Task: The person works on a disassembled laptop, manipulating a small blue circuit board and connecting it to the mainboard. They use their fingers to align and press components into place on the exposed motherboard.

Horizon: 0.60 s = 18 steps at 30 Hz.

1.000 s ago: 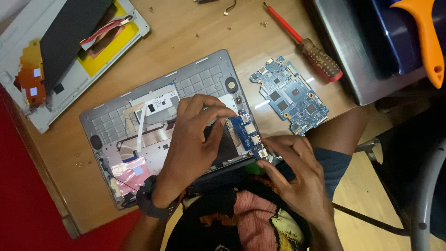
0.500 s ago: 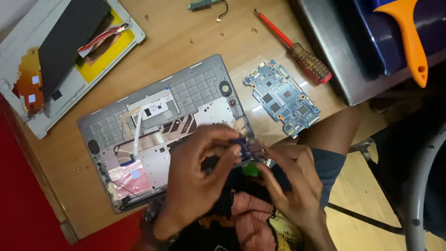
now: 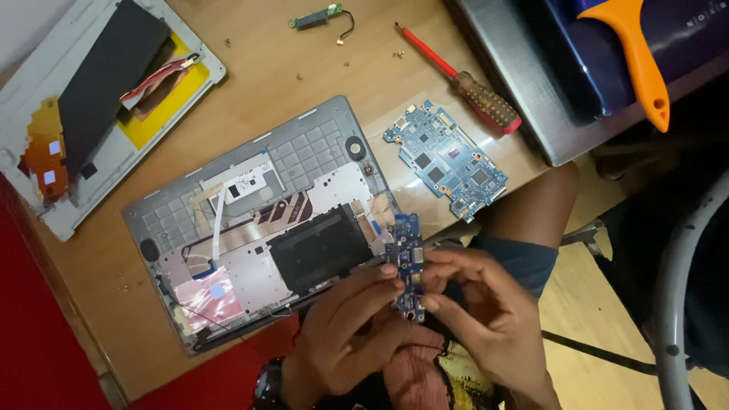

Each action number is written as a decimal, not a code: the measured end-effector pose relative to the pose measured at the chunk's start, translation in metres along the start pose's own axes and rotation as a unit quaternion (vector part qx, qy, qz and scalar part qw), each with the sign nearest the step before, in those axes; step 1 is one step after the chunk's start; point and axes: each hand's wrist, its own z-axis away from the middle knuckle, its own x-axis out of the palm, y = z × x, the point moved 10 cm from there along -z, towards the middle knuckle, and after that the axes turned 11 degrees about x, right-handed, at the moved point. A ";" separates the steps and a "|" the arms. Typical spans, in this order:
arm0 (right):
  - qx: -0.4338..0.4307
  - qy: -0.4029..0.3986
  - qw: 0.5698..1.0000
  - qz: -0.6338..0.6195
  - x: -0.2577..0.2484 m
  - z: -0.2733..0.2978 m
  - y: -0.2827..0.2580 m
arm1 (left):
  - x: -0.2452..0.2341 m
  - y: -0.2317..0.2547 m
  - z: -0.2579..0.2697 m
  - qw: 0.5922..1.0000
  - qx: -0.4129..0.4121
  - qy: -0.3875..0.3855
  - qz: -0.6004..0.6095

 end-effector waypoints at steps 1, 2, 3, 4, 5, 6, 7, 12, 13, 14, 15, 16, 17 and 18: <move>0.001 -0.002 1.000 0.000 0.001 -0.002 0.002 | 0.001 -0.004 0.008 1.000 -0.002 0.001 -0.001; 0.010 0.000 1.000 -0.014 0.002 -0.004 0.005 | 0.008 -0.016 0.018 0.997 -0.050 -0.015 0.049; 0.018 0.001 0.999 -0.026 0.002 -0.008 0.007 | 0.015 -0.028 0.029 0.990 -0.096 -0.030 0.099; 0.016 -0.002 1.000 -0.025 0.004 -0.010 0.011 | 0.011 -0.032 0.024 0.990 -0.097 -0.027 0.096; 0.019 0.000 0.999 -0.044 0.004 -0.013 0.017 | 0.002 -0.030 0.016 0.998 -0.059 -0.017 0.028; 0.023 0.001 0.998 -0.064 0.004 -0.015 0.023 | -0.005 -0.027 0.010 0.999 -0.020 -0.008 -0.041; 0.022 -0.001 0.998 -0.062 0.005 -0.017 0.018 | -0.014 -0.029 0.003 0.999 -0.021 -0.006 -0.042; 0.012 0.050 0.999 0.016 0.000 -0.024 0.002 | -0.021 -0.063 -0.016 0.975 -0.120 -0.144 -0.122; 0.011 0.047 0.999 0.018 0.000 -0.025 0.002 | -0.027 -0.066 -0.021 0.975 -0.122 -0.141 -0.123; -0.010 0.066 0.997 0.038 -0.005 -0.025 -0.003 | -0.039 -0.063 -0.030 0.977 -0.091 -0.117 -0.156; -0.031 0.084 0.994 0.057 -0.009 -0.025 -0.008 | -0.049 -0.059 -0.038 0.976 -0.061 -0.093 -0.189; -0.031 0.081 0.995 0.058 -0.009 -0.027 -0.007 | -0.058 -0.060 -0.040 0.975 -0.063 -0.090 -0.191; -0.042 0.089 0.994 0.055 -0.010 -0.028 -0.009 | -0.065 -0.061 -0.043 0.971 -0.059 -0.097 -0.212; -0.053 0.097 0.993 0.051 -0.012 -0.030 -0.010 | -0.073 -0.061 -0.046 0.965 -0.056 -0.104 -0.233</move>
